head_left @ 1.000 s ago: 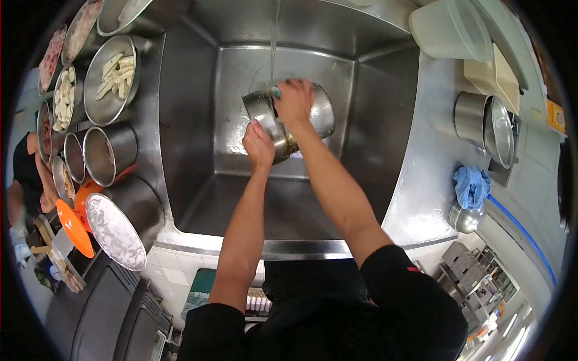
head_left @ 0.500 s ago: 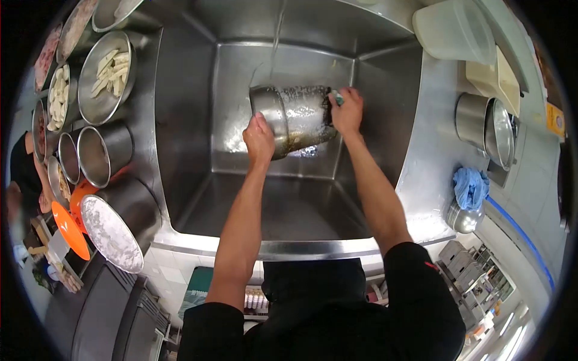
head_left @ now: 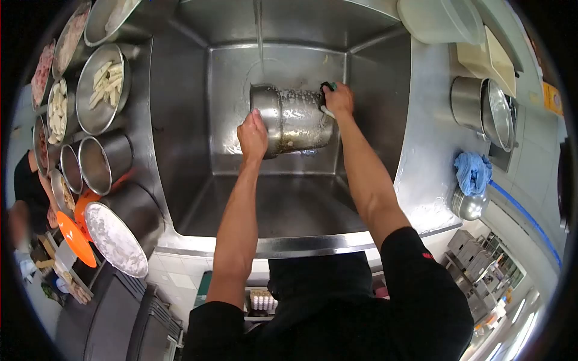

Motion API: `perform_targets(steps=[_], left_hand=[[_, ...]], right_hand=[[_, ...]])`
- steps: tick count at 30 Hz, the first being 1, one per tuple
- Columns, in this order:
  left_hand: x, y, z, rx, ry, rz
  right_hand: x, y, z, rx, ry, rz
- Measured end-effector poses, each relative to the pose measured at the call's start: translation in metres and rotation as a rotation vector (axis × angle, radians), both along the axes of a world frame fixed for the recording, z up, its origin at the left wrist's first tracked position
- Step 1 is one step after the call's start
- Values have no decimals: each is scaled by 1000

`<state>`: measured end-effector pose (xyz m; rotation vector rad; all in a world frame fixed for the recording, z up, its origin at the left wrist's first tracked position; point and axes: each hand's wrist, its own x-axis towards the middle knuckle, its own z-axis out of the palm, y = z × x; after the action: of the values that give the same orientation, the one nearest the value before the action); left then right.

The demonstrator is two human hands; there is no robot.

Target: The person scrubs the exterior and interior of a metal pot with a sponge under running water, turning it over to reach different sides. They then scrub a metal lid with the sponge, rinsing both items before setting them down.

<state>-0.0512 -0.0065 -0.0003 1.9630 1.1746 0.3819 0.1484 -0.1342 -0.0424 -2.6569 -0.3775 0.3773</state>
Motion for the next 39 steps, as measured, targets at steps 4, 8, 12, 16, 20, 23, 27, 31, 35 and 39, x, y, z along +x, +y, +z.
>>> perform_targets(steps=[4, 8, 12, 16, 20, 23, 27, 31, 35, 39], left_hand=[[1, 3, 1, 58, 36, -68], [-3, 6, 1, -34, -10, -96], [0, 6, 5, 1, 26, -88], [4, 6, 3, 30, 76, -75], [13, 12, 2, -7, 69, -95], [36, 24, -8, -142, 109, -52], [64, 39, -8, -395, 236, 91], [67, 42, -12, -467, 241, 148], [70, 41, -20, -371, 278, 229], [70, 41, -17, -259, 382, 88]], right_hand=[[-74, -45, 26, 60, -132, -56], [-49, -27, 17, 51, 85, -178], [52, 9, -46, -305, 515, 29], [54, 5, -55, -378, 624, 109], [23, -7, -26, -98, 400, -45], [-21, -25, 12, 21, -21, 56], [-65, -11, 49, 146, -231, 371], [-30, 47, 37, 102, -221, 395], [-61, 63, 53, 116, -192, 351], [-88, 28, 61, 52, -110, 372]])
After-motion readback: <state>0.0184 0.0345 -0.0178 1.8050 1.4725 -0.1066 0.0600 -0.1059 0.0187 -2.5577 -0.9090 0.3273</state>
